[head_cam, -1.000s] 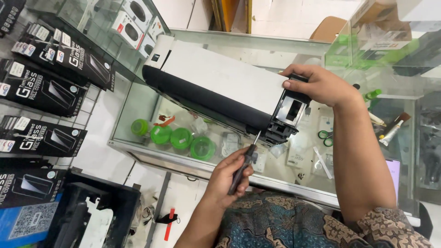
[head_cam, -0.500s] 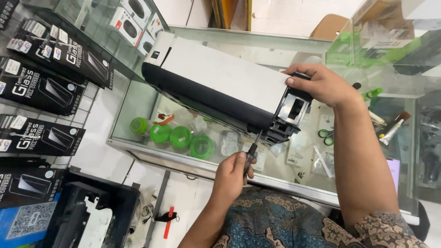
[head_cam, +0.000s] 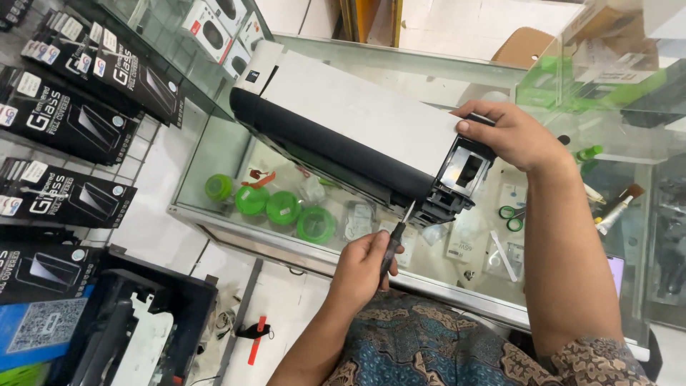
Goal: Disassembling a printer by removing screws and the outer casing to access internal components
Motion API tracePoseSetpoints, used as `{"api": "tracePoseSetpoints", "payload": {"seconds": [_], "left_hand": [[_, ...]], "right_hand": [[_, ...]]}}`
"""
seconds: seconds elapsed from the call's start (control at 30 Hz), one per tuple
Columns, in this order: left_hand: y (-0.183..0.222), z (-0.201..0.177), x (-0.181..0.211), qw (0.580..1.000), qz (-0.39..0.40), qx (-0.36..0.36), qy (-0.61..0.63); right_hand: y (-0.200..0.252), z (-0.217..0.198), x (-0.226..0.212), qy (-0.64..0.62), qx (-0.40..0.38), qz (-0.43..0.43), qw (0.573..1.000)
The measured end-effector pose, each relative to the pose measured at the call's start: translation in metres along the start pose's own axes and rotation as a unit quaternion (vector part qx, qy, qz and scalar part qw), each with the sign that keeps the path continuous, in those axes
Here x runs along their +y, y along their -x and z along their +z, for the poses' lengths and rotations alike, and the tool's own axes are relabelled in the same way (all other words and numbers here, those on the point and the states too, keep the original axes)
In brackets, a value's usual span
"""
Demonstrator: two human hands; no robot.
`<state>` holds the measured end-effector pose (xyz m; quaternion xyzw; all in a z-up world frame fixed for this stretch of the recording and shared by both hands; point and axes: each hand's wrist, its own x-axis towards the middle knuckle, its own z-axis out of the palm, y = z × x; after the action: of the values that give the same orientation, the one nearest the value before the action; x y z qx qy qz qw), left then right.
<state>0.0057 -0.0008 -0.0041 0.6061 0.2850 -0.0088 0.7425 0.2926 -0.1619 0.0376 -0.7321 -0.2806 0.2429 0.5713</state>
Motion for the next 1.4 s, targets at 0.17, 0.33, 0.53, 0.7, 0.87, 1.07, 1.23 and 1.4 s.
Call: {"api": "tracePoseSetpoints", "payload": {"seconds": [0.17, 0.33, 0.53, 0.7, 0.87, 1.07, 1.23, 1.4], "left_hand": [[0.01, -0.001, 0.027, 0.997, -0.064, -0.013, -0.052], [0.003, -0.003, 0.012, 0.998, -0.054, -0.022, 0.002], [0.007, 0.001, 0.026, 0.996, -0.078, -0.043, -0.016], [0.001, -0.007, 0.009, 0.996, -0.064, -0.056, 0.023], [0.004, -0.005, 0.021, 0.996, -0.062, -0.067, -0.026], [0.006, -0.002, 0.026, 0.996, -0.082, -0.027, -0.026], [0.005, -0.007, 0.018, 0.996, -0.065, -0.06, -0.005], [0.005, -0.002, 0.026, 0.997, -0.052, -0.05, 0.032]], "right_hand": [[0.0, -0.003, -0.02, 0.128, -0.043, 0.034, 0.99], [-0.002, -0.004, -0.014, 0.11, -0.049, 0.021, 0.992], [-0.002, -0.004, -0.012, 0.124, -0.039, 0.023, 0.991], [-0.002, -0.005, -0.006, 0.099, -0.031, 0.045, 0.994], [0.0, 0.002, -0.029, 0.091, -0.029, 0.107, 0.99], [-0.007, 0.017, -0.096, 0.313, -0.084, 0.179, 0.929], [-0.006, 0.018, -0.067, 0.24, -0.06, 0.101, 0.964], [-0.004, 0.017, -0.061, 0.179, -0.033, 0.12, 0.976]]}}
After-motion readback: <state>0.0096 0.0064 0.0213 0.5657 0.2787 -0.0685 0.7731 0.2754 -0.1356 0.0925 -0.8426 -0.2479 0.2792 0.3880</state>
